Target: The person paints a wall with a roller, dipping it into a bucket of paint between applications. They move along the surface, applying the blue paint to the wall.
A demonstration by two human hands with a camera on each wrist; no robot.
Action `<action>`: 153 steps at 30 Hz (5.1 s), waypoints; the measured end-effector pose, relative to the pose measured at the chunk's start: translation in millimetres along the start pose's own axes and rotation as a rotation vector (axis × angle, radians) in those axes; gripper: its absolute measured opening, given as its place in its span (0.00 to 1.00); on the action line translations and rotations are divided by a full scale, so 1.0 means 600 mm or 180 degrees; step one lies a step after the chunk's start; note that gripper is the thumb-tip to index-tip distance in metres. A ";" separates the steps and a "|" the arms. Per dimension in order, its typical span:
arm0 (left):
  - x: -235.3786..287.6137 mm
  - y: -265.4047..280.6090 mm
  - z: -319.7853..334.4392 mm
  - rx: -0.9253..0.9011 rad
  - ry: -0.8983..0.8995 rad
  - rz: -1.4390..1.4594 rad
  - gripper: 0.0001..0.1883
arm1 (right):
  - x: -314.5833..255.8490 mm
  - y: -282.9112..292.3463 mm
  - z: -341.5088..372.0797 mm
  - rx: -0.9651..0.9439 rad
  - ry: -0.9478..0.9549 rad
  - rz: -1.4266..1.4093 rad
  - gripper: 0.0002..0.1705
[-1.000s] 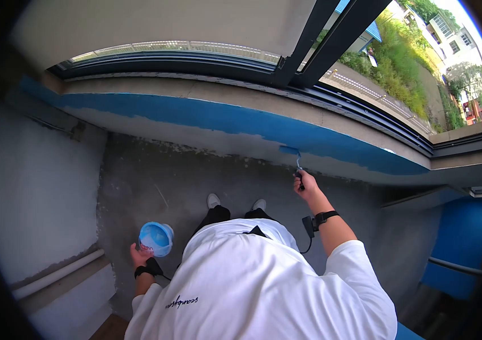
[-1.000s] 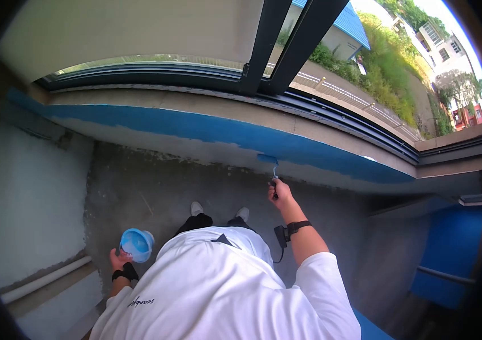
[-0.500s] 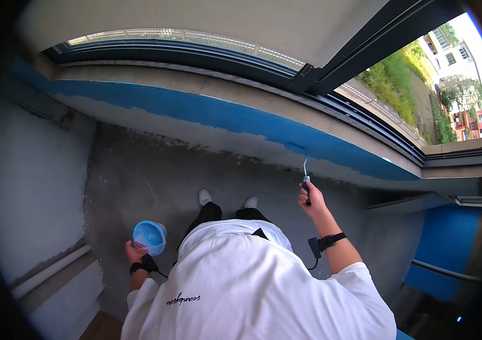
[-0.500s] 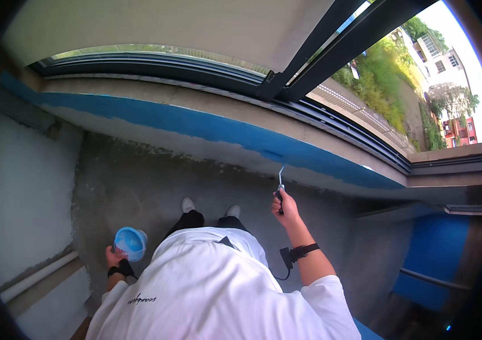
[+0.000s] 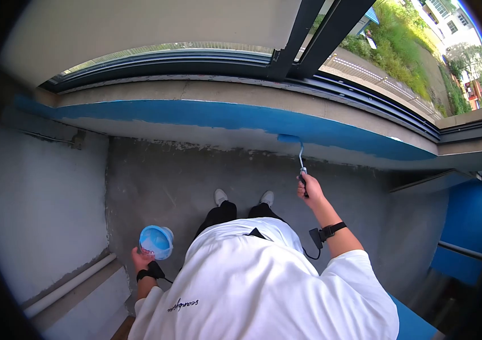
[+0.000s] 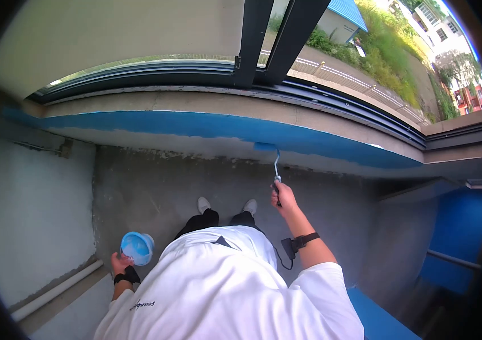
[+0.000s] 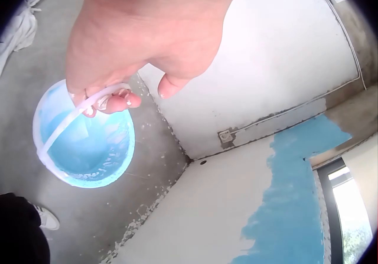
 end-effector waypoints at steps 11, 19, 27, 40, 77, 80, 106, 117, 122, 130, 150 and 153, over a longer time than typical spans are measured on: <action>-0.026 -0.010 0.026 0.0187 -0.0249 0.0004 0.17 | 0.002 -0.049 -0.069 -0.0249 -0.0241 0.0099 0.15; -0.030 -0.035 0.075 0.0517 0.0010 0.0209 0.19 | -0.009 0.006 -0.104 0.0078 -0.0285 0.0454 0.16; -0.069 -0.032 0.086 0.0458 -0.0230 -0.0133 0.22 | -0.095 0.124 0.057 -0.0024 0.0163 -0.0257 0.14; -0.131 -0.029 0.160 0.0518 -0.0127 0.0390 0.21 | -0.091 0.159 -0.084 -0.0084 0.0118 0.0473 0.17; -0.112 -0.101 0.160 0.0599 -0.0216 -0.0423 0.21 | -0.366 0.485 0.137 0.1510 0.3208 0.5163 0.10; -0.124 -0.091 0.165 0.0583 -0.0228 -0.0344 0.21 | -0.355 0.450 0.115 0.1221 0.3282 0.5126 0.10; -0.187 -0.036 0.167 0.0706 0.0224 0.0266 0.18 | -0.356 0.458 0.180 0.1644 0.3247 0.4908 0.10; -0.164 -0.096 0.157 0.0572 -0.0228 0.0001 0.19 | -0.334 0.304 0.124 0.0539 0.3755 0.4840 0.10; -0.142 -0.112 0.157 0.0336 0.0000 0.0072 0.19 | -0.315 0.170 0.071 -0.0076 0.3876 0.4952 0.11; -0.133 -0.094 0.128 0.0067 0.0424 0.0104 0.20 | -0.384 0.290 0.132 0.0368 0.3783 0.5184 0.10; -0.154 -0.106 0.155 0.0220 0.0435 0.0430 0.18 | -0.363 0.282 0.123 0.0218 0.3701 0.4819 0.11; -0.165 -0.084 0.147 0.0359 0.0152 0.0121 0.19 | -0.324 0.171 0.077 -0.0266 0.3833 0.4981 0.11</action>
Point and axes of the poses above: each hand's wrist, its own z-axis away from the middle knuckle, its own y-axis out of the back of the hand, x = y × z, the point moved 3 cm from there along -z, towards the middle knuckle, and after that the axes turned 12 degrees about -z, right-handed, at the moved point
